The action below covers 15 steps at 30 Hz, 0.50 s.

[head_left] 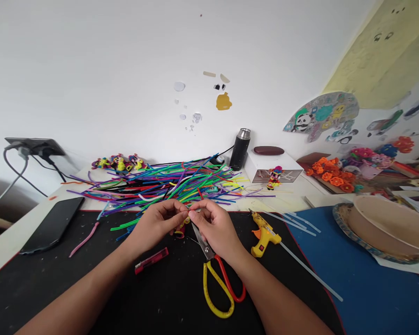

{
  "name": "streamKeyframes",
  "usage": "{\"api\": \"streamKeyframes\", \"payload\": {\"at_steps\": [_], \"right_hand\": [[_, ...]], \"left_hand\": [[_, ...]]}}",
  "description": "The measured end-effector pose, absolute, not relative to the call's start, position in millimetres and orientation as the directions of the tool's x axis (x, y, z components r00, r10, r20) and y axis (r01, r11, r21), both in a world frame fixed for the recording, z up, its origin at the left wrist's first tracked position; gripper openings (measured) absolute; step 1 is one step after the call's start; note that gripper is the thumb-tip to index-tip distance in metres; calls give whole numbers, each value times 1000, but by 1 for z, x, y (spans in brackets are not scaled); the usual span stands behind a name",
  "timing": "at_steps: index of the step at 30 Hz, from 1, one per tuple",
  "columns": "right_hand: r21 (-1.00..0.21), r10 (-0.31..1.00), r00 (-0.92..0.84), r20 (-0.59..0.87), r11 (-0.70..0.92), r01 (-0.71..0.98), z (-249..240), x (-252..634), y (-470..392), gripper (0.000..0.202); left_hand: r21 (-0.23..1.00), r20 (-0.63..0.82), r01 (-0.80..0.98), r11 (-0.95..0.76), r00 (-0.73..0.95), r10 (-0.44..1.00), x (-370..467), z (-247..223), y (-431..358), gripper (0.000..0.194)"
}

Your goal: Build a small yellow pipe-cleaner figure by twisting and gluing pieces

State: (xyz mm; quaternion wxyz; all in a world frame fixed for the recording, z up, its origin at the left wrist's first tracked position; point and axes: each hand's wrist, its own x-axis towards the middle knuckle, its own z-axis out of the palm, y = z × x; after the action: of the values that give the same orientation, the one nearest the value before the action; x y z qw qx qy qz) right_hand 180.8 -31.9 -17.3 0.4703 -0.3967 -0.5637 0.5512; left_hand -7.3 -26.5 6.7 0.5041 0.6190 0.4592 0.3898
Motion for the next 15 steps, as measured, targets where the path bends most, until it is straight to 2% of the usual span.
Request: {"api": "streamKeyframes", "payload": {"at_steps": [8, 15], "right_hand": [[-991, 973, -207, 99, 115, 67, -21, 181, -32, 19], [-996, 980, -190, 60, 70, 49, -19, 181, -32, 20]], "left_hand": [[945, 58, 288, -153, 312, 948, -6, 2, -29, 33], [945, 72, 282, -165, 312, 947, -6, 1, -29, 29]]}}
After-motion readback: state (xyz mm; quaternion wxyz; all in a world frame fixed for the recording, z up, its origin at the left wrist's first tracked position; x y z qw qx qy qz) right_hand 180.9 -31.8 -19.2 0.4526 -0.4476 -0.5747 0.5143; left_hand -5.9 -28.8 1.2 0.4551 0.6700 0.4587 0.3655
